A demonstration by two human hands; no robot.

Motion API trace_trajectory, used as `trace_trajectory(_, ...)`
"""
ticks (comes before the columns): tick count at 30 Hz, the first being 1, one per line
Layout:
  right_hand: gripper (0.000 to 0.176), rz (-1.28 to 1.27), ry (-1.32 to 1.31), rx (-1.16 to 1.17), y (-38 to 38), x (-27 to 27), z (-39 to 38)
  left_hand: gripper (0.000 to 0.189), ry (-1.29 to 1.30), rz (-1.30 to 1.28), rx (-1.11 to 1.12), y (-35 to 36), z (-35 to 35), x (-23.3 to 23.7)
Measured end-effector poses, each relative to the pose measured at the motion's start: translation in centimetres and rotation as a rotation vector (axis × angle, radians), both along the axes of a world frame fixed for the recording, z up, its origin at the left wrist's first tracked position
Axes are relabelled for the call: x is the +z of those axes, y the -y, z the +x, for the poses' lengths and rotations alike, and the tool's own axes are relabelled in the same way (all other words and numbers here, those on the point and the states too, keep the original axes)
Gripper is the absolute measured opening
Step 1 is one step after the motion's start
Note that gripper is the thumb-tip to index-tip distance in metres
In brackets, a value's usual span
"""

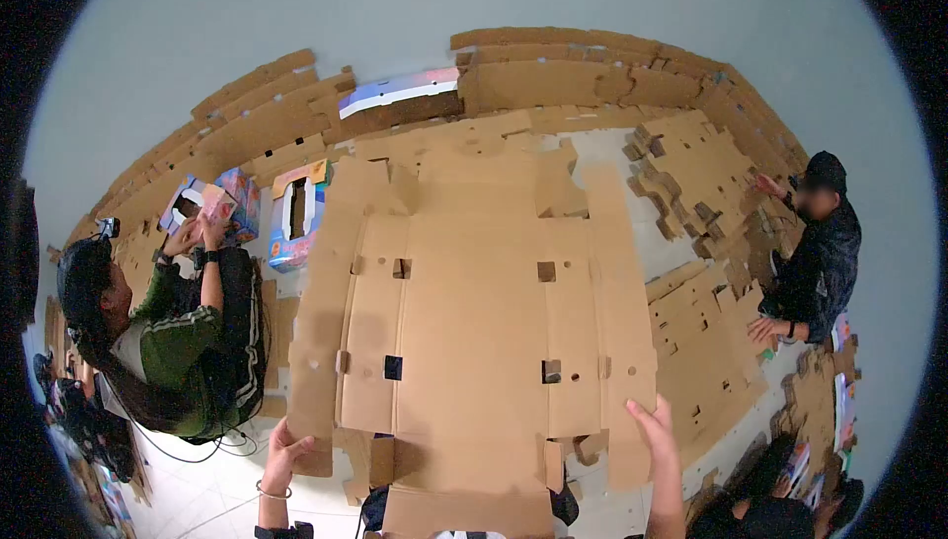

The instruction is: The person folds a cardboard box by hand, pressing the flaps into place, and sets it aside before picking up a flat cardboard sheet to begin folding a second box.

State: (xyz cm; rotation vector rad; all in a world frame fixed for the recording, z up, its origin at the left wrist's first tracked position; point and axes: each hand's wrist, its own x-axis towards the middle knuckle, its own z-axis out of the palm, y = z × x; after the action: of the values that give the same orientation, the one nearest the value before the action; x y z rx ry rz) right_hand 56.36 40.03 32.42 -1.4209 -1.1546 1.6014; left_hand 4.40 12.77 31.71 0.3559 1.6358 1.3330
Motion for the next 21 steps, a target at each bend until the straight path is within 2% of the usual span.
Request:
trace_trajectory(2, 0.039, 0.055, 0.018, 0.014, -0.7, 0.2, -0.2, 0.045, -0.104, 0.009, -0.023, -1.2, -0.5, 1.5)
trace_trajectory(4, 0.041, 0.059, -0.008, -0.035, -1.6, 0.1, -1.4, 0.036, -0.257, 0.016, -0.107, -4.8, -1.7, 5.2)
trace_trajectory(6, 0.042, 0.062, -0.036, -0.083, -2.8, 0.2, -3.8, 0.028, -0.709, 0.174, -0.262, -9.6, -4.9, 7.3)
trace_trajectory(7, 0.044, 0.036, -0.124, -0.189, -3.6, 0.4, -5.6, 0.025, -0.851, 0.158, -0.347, -12.9, -5.8, 10.9)
trace_trajectory(8, 0.045, 0.010, -0.211, -0.295, -4.3, 0.6, -7.4, 0.021, -1.026, 0.265, -0.297, -16.0, -7.3, 12.8)
trace_trajectory(9, 0.047, -0.027, -0.271, -0.320, -5.0, 0.6, -9.1, 0.021, -1.149, 0.140, -0.244, -18.3, -11.9, 13.1)
trace_trajectory(10, 0.050, -0.058, -0.335, -0.343, -6.0, 0.4, -11.0, 0.023, -1.212, 0.272, -0.038, -21.0, -12.9, 15.3)
trace_trajectory(12, 0.053, -0.072, -0.253, -0.502, -8.0, -1.2, -15.5, 0.025, -1.114, 0.528, 0.166, -24.1, -13.4, 21.0)
trace_trajectory(13, 0.054, -0.083, -0.292, -0.404, -9.1, -1.8, -17.3, 0.026, -1.086, 0.657, 0.263, -25.0, -13.5, 22.4)
trace_trajectory(16, 0.059, -0.098, -0.344, -0.185, -11.4, -4.4, -24.1, 0.020, -1.171, 0.575, 0.222, -23.3, -7.2, 21.6)
trace_trajectory(17, 0.059, -0.098, -0.437, -0.182, -11.8, -6.9, -26.6, 0.020, -1.292, 0.403, 0.143, -22.0, -5.6, 19.0)
trace_trajectory(18, 0.059, -0.088, -0.540, -0.174, -12.9, -10.2, -28.9, 0.028, -1.334, 0.350, -0.025, -20.9, -4.1, 16.2)
trace_trajectory(20, 0.050, -0.216, -0.390, -0.197, -15.1, -19.6, -32.2, 0.048, -1.316, 0.230, -0.325, -18.8, -1.0, 9.6)
trace_trajectory(21, 0.040, -0.272, -0.424, -0.145, -15.0, -22.0, -33.2, 0.050, -1.244, 0.168, -0.353, -18.0, 0.6, 5.8)
